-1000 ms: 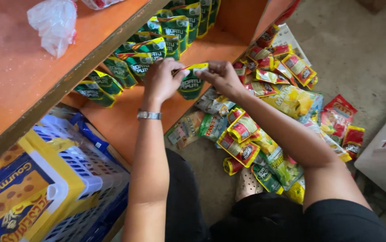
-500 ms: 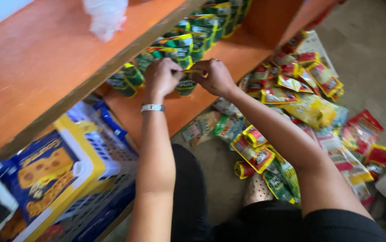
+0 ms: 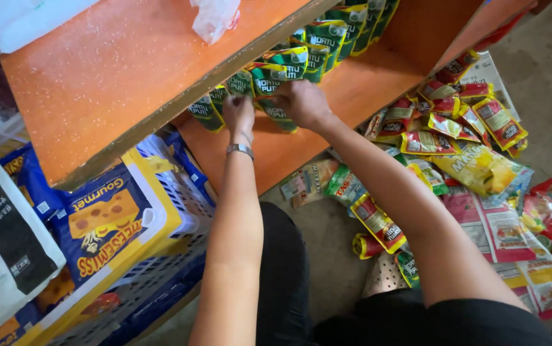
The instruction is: Organizing and stocking small condiment packets onto a grocery shelf from a pile on the floor.
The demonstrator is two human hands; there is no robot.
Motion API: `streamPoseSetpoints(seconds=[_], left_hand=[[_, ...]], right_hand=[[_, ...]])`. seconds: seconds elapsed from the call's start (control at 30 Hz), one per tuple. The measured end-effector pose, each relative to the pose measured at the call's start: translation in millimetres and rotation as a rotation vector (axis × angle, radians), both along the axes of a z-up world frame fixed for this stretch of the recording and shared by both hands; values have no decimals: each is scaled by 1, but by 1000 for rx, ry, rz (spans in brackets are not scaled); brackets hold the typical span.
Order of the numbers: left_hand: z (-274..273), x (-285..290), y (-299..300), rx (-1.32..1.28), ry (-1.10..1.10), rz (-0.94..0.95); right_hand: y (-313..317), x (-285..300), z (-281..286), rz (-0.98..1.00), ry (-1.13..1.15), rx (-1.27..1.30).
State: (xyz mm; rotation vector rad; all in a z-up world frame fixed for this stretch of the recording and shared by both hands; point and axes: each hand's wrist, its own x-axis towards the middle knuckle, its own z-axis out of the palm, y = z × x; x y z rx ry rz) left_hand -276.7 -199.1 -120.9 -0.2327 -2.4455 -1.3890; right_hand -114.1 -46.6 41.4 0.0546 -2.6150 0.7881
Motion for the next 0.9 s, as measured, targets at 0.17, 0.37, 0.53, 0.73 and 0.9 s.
streamPoseSetpoints(seconds=[0.17, 0.37, 0.53, 0.73, 0.9], left_hand=[[39, 34, 2, 839, -938, -13], [-30, 3, 16, 1065, -1251, -18], [-61, -9, 23, 1044, -1157, -112], [-61, -12, 17, 1193, -1052, -229], [-81, -35, 18, 1160, -1068, -316]], right_hand=[[-9, -26, -10, 7, 93, -112], [-21, -53, -36, 28, 194, -202], [-27, -66, -46, -30, 80, -210], [-29, -63, -47, 57, 187, -141], [-12, -53, -49, 144, 145, -136]])
